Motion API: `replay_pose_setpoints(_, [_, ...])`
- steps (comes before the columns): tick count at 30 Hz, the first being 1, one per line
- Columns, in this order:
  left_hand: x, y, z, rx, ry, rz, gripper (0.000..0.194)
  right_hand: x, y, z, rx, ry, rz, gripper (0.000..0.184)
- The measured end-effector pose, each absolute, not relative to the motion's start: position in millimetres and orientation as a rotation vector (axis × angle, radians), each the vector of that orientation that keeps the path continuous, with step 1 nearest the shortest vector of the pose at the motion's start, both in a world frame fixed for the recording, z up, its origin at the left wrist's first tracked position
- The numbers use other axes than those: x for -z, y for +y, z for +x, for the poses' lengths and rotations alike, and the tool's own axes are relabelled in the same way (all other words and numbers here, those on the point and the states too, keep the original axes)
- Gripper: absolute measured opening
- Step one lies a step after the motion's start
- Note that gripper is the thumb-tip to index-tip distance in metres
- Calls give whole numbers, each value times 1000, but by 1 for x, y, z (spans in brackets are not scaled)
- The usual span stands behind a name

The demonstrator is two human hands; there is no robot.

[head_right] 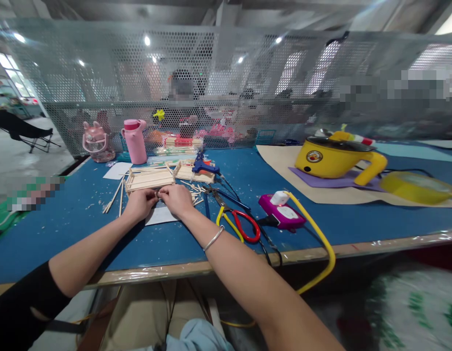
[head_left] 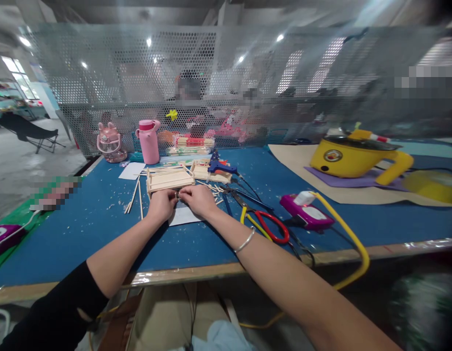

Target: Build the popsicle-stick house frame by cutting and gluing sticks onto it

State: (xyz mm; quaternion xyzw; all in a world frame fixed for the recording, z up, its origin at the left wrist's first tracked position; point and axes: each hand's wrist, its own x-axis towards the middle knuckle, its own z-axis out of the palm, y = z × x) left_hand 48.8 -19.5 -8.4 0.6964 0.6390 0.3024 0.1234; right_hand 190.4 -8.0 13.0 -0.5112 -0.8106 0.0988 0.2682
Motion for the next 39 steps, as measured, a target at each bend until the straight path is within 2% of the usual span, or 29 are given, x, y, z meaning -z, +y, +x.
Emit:
replay_pose_setpoints(12, [4,-22,52,-800,1885,2061,24,-11,-6,187,-170,-2267,-1440,24])
replay_pose_setpoints(26, [0,-20,51,-648,1880,2223,26,-11,-12,190,10,-2336,-1437,27])
replay_pose_setpoints(39, [2,-15,48,-635,1858,2172,25,-14,-4,198,-169,-2340,-1329,27])
